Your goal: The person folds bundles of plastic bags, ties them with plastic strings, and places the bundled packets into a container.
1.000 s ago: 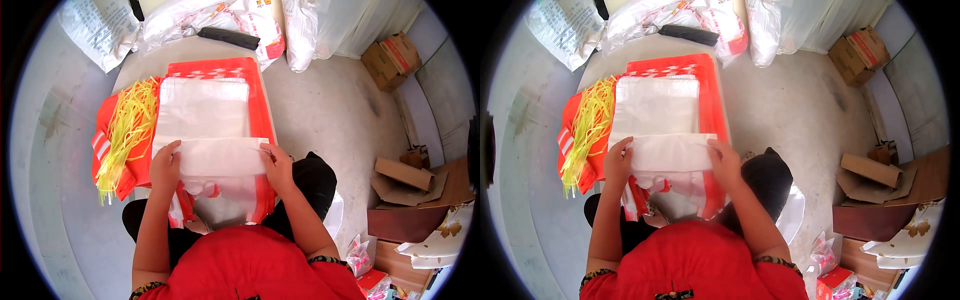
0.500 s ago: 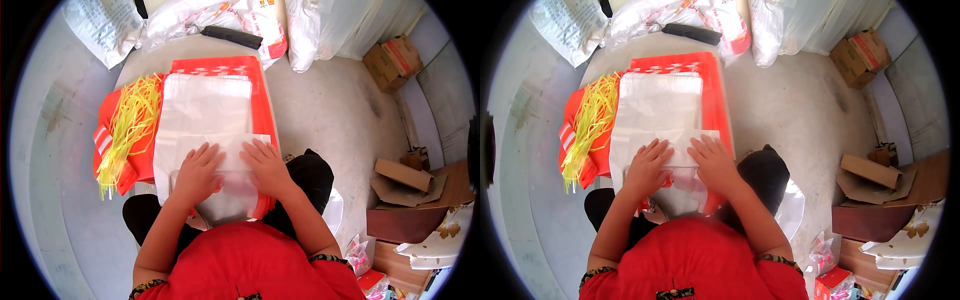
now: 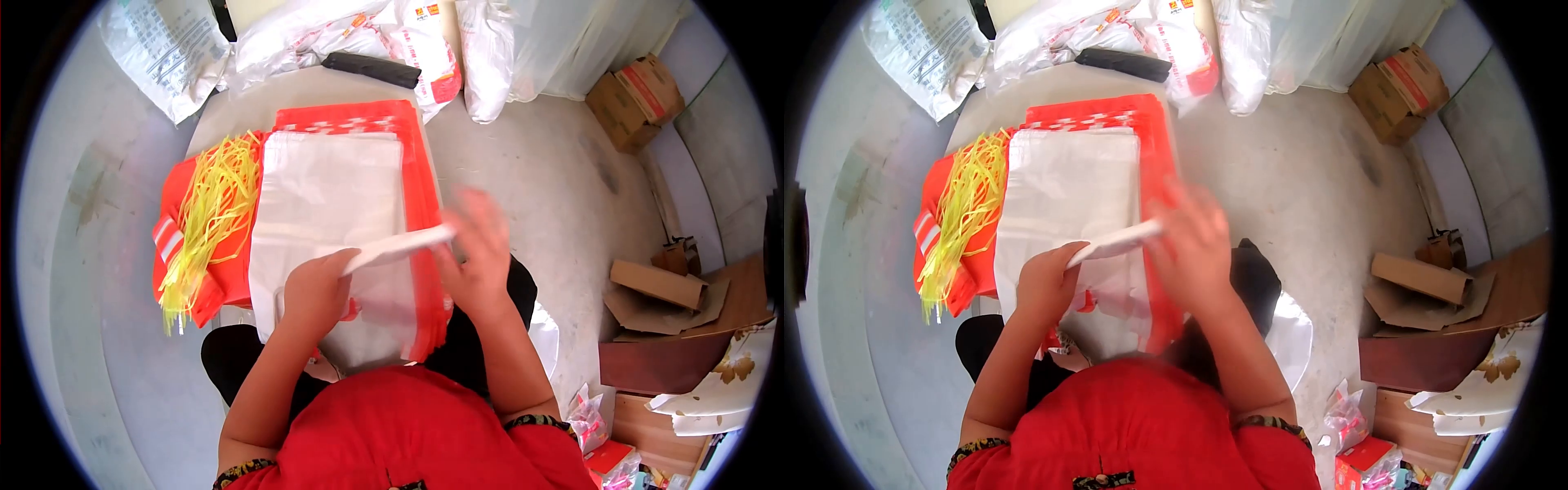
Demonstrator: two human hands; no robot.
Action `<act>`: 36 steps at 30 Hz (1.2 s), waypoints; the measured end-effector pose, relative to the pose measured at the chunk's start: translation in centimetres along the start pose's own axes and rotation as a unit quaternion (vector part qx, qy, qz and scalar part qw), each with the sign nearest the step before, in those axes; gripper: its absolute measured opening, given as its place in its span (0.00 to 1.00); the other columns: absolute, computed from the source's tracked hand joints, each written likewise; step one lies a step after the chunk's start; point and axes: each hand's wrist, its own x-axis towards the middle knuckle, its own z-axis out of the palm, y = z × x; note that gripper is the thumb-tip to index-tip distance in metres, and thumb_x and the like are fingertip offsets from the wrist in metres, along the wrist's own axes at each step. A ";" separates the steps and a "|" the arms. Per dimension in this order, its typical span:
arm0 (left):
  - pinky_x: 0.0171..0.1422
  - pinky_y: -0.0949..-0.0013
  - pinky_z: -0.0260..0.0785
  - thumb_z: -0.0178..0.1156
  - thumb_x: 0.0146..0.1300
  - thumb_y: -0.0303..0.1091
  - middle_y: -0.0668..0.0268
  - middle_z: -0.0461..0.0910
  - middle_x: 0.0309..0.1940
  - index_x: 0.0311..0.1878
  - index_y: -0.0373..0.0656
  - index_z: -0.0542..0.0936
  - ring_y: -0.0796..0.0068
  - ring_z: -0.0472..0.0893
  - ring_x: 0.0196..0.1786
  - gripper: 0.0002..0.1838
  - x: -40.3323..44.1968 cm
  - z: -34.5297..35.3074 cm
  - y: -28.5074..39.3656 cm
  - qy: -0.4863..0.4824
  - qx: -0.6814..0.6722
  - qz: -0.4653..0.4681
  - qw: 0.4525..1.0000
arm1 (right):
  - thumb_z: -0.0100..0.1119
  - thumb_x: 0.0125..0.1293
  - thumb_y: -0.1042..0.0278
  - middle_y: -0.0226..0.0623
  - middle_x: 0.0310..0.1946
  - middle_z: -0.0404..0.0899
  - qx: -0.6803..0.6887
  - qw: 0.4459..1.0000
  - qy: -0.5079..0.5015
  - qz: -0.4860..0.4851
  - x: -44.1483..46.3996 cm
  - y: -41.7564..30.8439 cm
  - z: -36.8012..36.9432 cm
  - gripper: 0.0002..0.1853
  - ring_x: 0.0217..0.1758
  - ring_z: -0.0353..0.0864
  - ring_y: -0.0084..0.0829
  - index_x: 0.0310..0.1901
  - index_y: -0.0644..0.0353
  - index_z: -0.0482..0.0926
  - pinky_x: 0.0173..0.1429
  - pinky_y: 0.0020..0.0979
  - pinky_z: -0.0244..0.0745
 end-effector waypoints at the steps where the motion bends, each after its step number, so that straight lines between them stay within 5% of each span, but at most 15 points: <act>1: 0.61 0.62 0.77 0.59 0.69 0.25 0.60 0.88 0.50 0.59 0.39 0.84 0.59 0.86 0.55 0.16 -0.2 -0.4 0.5 -0.032 -0.106 -0.027 0.993 | 0.67 0.64 0.68 0.51 0.69 0.72 0.017 0.997 0.066 0.030 0.5 -0.6 -0.3 0.28 0.73 0.70 0.51 0.67 0.58 0.76 0.77 0.48 0.66; 4: 0.58 0.68 0.76 0.58 0.74 0.28 0.63 0.86 0.47 0.61 0.38 0.81 0.71 0.85 0.50 0.16 -0.5 0.1 0.6 -0.104 -0.393 -0.071 0.911 | 0.62 0.70 0.67 0.54 0.76 0.61 0.374 0.903 0.187 0.101 0.7 0.0 0.9 0.40 0.77 0.64 0.50 0.80 0.58 0.56 0.80 0.48 0.59; 5: 0.58 0.68 0.76 0.57 0.75 0.29 0.64 0.86 0.48 0.63 0.36 0.80 0.72 0.84 0.51 0.16 -0.3 1.7 -0.3 -0.113 -0.470 -0.060 0.873 | 0.54 0.79 0.43 0.51 0.79 0.59 0.355 0.917 0.119 0.136 -0.4 1.1 1.4 0.46 0.74 0.69 0.44 0.84 0.53 0.38 0.75 0.45 0.65; 8: 0.61 0.67 0.76 0.55 0.78 0.30 0.63 0.83 0.54 0.70 0.35 0.72 0.71 0.83 0.55 0.21 -0.3 4.1 -0.2 -0.123 -0.622 -0.116 0.765 | 0.49 0.81 0.40 0.50 0.74 0.67 0.522 0.797 -0.035 0.302 -3.4 3.1 3.8 0.46 0.67 0.74 0.38 0.85 0.55 0.36 0.75 0.46 0.67; 12: 0.64 0.62 0.77 0.55 0.77 0.29 0.60 0.79 0.63 0.78 0.38 0.62 0.69 0.81 0.60 0.29 -0.9 6.7 -0.6 -0.120 -0.688 -0.209 0.685 | 0.52 0.83 0.62 0.46 0.72 0.70 0.469 0.769 -0.158 0.405 -6.1 4.5 6.8 0.38 0.68 0.76 0.34 0.84 0.58 0.44 0.74 0.39 0.70; 13: 0.64 0.61 0.77 0.55 0.77 0.28 0.60 0.78 0.63 0.78 0.38 0.61 0.69 0.81 0.60 0.29 -1.3 6.9 -0.6 -0.121 -0.676 -0.215 0.694 | 0.53 0.78 0.76 0.45 0.72 0.71 0.482 0.759 -0.126 0.420 -6.5 4.1 7.0 0.35 0.66 0.78 0.32 0.83 0.60 0.52 0.71 0.35 0.73; 19: 0.64 0.60 0.78 0.54 0.77 0.24 0.59 0.77 0.64 0.81 0.42 0.56 0.69 0.80 0.62 0.33 -4.4 7.7 -1.1 -0.132 -0.610 -0.226 0.748 | 0.58 0.73 0.79 0.43 0.68 0.75 0.441 0.790 -0.155 0.396 -7.0 4.0 7.4 0.31 0.66 0.77 0.31 0.76 0.64 0.65 0.67 0.33 0.75; 22: 0.63 0.63 0.79 0.53 0.77 0.23 0.60 0.77 0.63 0.81 0.45 0.57 0.70 0.80 0.62 0.33 -5.0 8.8 -1.8 -0.111 -0.652 -0.228 0.714 | 0.61 0.72 0.77 0.44 0.64 0.78 0.212 0.942 -0.126 0.226 -6.6 3.1 6.9 0.30 0.61 0.80 0.31 0.74 0.65 0.67 0.63 0.32 0.76; 25: 0.62 0.64 0.78 0.54 0.76 0.22 0.61 0.77 0.63 0.81 0.47 0.57 0.71 0.80 0.61 0.33 -5.0 9.3 -2.0 -0.113 -0.676 -0.222 0.693 | 0.63 0.70 0.75 0.45 0.62 0.79 0.121 0.962 -0.172 0.174 -7.3 3.5 7.3 0.31 0.57 0.81 0.31 0.74 0.64 0.68 0.61 0.32 0.77; 27: 0.62 0.64 0.78 0.55 0.76 0.22 0.61 0.78 0.62 0.81 0.48 0.57 0.71 0.81 0.61 0.34 -5.0 9.4 -1.8 -0.106 -0.692 -0.227 0.677 | 0.64 0.69 0.75 0.45 0.63 0.77 0.197 0.943 -0.159 0.217 -7.3 3.5 7.7 0.33 0.55 0.81 0.32 0.75 0.63 0.67 0.60 0.32 0.77; 31: 0.64 0.63 0.75 0.61 0.70 0.21 0.57 0.77 0.65 0.83 0.46 0.51 0.68 0.79 0.62 0.43 -5.1 11.0 -2.4 -0.095 -0.661 -0.185 0.721 | 0.65 0.69 0.73 0.47 0.69 0.71 0.223 0.917 -0.162 0.288 -5.1 1.6 6.5 0.37 0.52 0.82 0.32 0.78 0.62 0.63 0.59 0.32 0.78; 34: 0.61 0.65 0.75 0.62 0.69 0.20 0.56 0.77 0.64 0.84 0.48 0.43 0.69 0.80 0.60 0.49 -5.2 11.6 -2.4 -0.083 -0.629 -0.151 0.758 | 0.68 0.65 0.72 0.54 0.75 0.65 0.266 0.907 -0.158 0.285 -3.9 1.4 7.2 0.40 0.75 0.69 0.51 0.78 0.62 0.62 0.75 0.43 0.69; 36: 0.54 0.68 0.77 0.61 0.70 0.19 0.56 0.79 0.59 0.86 0.51 0.34 0.72 0.82 0.56 0.54 -5.2 12.3 -2.8 -0.079 -0.617 -0.114 0.775 | 0.68 0.64 0.73 0.53 0.77 0.62 0.228 0.930 -0.165 0.236 -3.5 1.8 8.2 0.39 0.79 0.64 0.51 0.77 0.61 0.64 0.78 0.43 0.65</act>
